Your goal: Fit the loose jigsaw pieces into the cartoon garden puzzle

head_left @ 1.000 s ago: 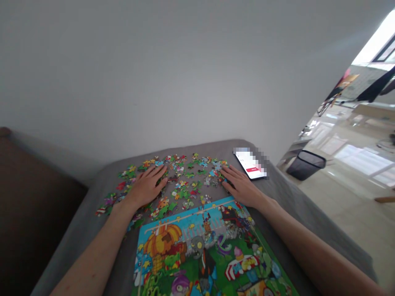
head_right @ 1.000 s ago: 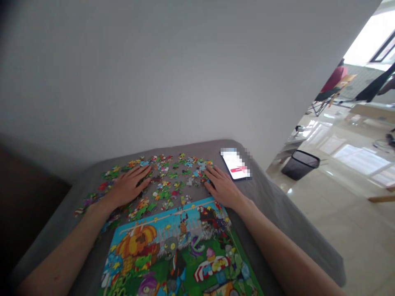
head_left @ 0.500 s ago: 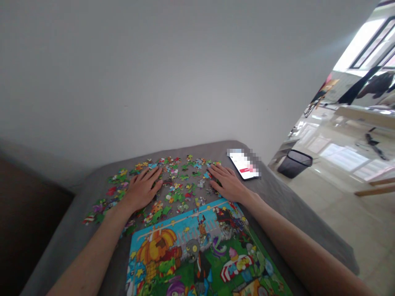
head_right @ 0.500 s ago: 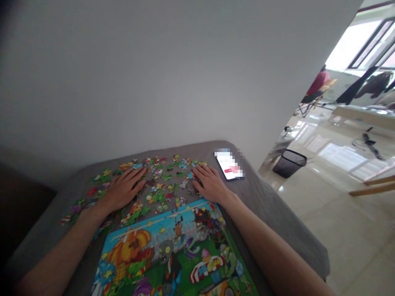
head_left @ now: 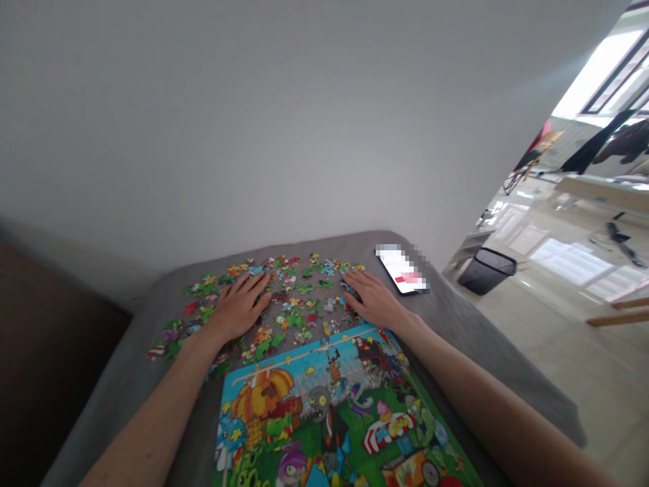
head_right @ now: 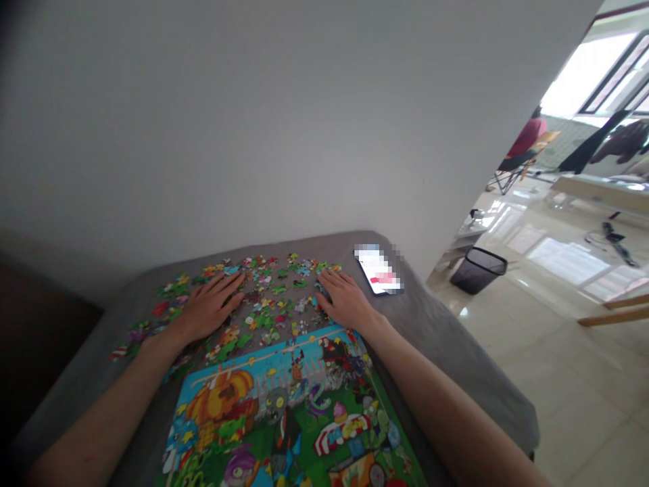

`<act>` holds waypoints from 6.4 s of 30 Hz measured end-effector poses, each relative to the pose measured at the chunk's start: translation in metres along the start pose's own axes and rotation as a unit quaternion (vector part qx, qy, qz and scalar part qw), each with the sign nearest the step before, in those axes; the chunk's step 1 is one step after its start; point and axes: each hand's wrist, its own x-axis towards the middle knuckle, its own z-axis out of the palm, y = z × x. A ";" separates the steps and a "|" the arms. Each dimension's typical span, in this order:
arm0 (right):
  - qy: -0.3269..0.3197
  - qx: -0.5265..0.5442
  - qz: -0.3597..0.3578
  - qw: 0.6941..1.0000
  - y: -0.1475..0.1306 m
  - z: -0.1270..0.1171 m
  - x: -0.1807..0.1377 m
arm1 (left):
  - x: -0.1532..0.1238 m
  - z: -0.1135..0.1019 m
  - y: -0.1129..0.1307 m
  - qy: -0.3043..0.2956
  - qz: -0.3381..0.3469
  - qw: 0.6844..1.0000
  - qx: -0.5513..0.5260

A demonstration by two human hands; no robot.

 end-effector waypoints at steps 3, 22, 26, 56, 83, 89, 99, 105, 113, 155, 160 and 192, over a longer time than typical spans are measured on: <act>0.008 0.016 -0.013 1.000 -0.005 -0.003 -0.008 | -0.001 0.000 0.000 -0.002 0.005 1.000 -0.005; 0.176 0.091 0.020 0.980 0.041 -0.030 -0.021 | -0.014 -0.012 0.019 -0.086 -0.014 0.995 0.050; 0.172 0.085 0.024 0.981 0.040 -0.035 -0.021 | -0.025 -0.016 0.025 -0.073 -0.020 0.996 0.051; 0.153 0.116 0.121 0.974 0.034 -0.055 -0.037 | -0.087 -0.018 -0.022 0.043 -0.028 0.999 -0.018; -0.041 0.102 -0.059 0.992 -0.005 -0.032 -0.039 | -0.088 -0.008 -0.012 0.052 -0.063 0.997 0.016; -0.043 0.146 -0.072 0.986 -0.009 -0.032 -0.038 | -0.090 -0.023 -0.010 0.073 -0.058 0.996 0.003; -0.022 0.301 0.078 0.950 -0.012 -0.032 -0.036 | -0.094 -0.036 -0.036 0.068 -0.049 0.996 -0.003; -0.035 0.432 0.143 0.890 -0.025 -0.017 -0.028 | -0.098 -0.039 -0.029 0.045 -0.051 0.998 -0.004; 0.004 0.343 0.084 0.936 -0.031 -0.002 -0.030 | -0.105 -0.047 -0.045 0.037 -0.068 0.997 -0.006; -0.116 0.065 -0.111 0.985 -0.059 0.013 -0.057 | -0.105 -0.032 -0.005 -0.056 0.030 0.994 -0.093; -0.119 0.060 -0.110 0.985 -0.060 0.011 -0.057 | -0.102 -0.034 -0.016 0.006 -0.014 0.996 -0.088; -0.134 0.050 -0.137 0.980 -0.059 0.012 -0.057 | -0.114 -0.048 -0.046 -0.004 0.016 0.994 -0.106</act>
